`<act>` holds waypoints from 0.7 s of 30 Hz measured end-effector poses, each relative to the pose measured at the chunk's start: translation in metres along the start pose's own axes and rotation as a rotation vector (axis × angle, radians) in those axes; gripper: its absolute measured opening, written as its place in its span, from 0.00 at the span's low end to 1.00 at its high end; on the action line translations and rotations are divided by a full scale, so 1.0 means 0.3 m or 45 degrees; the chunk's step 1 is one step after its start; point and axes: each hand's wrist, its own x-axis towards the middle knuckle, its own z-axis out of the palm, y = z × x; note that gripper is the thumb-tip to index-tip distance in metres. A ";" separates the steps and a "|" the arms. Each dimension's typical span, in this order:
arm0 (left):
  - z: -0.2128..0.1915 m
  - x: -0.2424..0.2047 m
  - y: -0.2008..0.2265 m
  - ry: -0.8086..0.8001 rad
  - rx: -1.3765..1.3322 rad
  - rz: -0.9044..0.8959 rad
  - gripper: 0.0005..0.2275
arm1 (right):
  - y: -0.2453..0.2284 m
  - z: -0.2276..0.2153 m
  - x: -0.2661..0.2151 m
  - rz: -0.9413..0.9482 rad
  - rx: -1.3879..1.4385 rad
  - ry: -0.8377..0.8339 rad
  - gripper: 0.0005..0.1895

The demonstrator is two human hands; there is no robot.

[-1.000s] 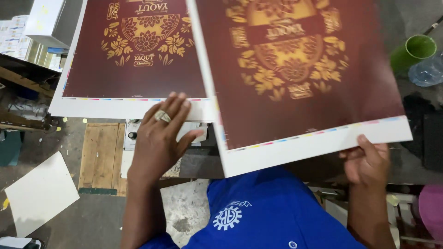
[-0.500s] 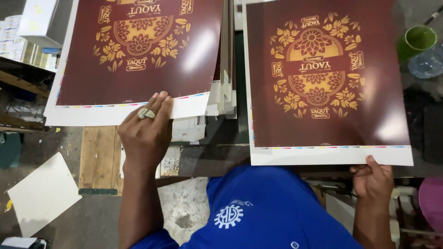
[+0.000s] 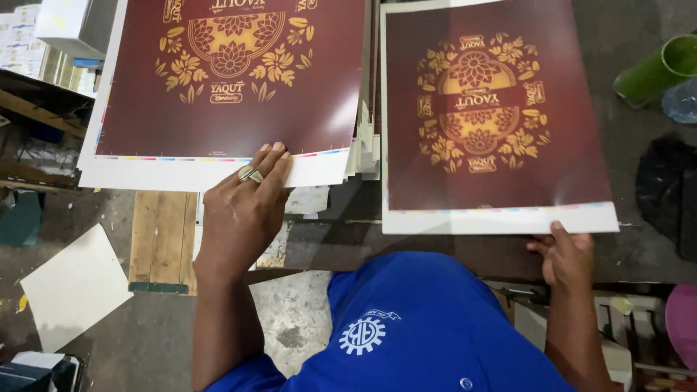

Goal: The person repeatedly picks up a large printed sheet from a stack on the left and places it onto a stack on the right. The sheets feature a maroon background with a gold floral design and the word 'YAQOUT'. The person uses both hands to handle the sheets throughout the process.

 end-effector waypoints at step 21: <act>0.022 0.082 0.227 0.514 -0.233 0.245 0.12 | -0.207 0.456 -0.062 -0.036 -0.158 -0.488 0.25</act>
